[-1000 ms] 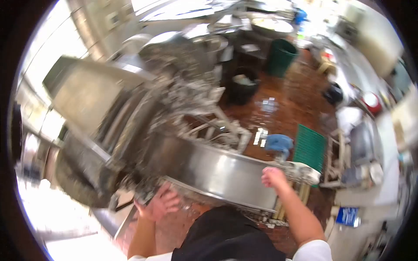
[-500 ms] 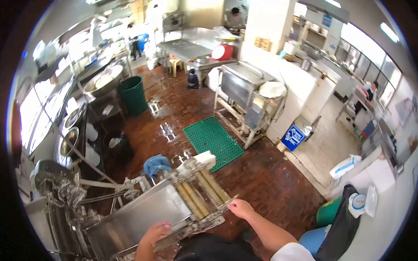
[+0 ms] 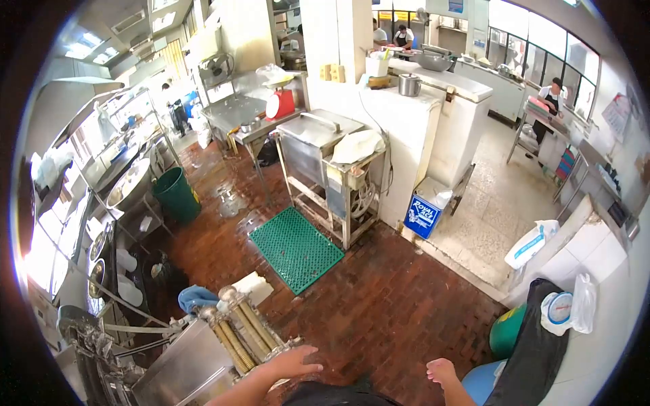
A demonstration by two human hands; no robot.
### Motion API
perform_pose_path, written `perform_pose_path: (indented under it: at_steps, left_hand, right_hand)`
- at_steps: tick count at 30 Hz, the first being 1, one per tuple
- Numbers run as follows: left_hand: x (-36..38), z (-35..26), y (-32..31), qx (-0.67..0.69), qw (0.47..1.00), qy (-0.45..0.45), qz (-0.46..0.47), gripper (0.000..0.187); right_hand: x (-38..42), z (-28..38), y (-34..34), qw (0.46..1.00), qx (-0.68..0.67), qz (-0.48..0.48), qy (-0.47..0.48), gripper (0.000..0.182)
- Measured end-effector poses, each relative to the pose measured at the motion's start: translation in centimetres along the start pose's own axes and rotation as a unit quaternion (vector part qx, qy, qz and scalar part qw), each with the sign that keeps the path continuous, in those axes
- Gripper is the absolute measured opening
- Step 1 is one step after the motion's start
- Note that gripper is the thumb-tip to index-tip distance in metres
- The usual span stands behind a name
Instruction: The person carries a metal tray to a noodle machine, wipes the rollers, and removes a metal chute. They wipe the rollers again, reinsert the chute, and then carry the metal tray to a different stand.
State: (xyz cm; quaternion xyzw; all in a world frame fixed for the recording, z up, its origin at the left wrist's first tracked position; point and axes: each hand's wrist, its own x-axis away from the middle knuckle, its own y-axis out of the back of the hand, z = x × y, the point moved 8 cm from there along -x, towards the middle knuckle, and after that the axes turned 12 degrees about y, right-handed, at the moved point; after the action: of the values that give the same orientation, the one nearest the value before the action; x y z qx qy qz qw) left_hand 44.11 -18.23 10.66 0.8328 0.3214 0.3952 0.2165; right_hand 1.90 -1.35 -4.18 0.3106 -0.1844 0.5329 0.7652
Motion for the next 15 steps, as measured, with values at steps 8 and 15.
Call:
perform_pose_path:
  at_steps: [8,15]
  left_hand:
    - [-8.0,-2.0,2.6,0.003,0.998,0.058,0.012,0.078]
    - [-17.4,0.2,3.6,-0.005,0.992,0.039,0.117,0.076]
  right_hand:
    - [-7.8,8.6,-7.1,0.984,0.095,0.151,0.016,0.024]
    - [-19.3,12.1,-5.6,0.942,0.221,0.251,-0.038,0.026]
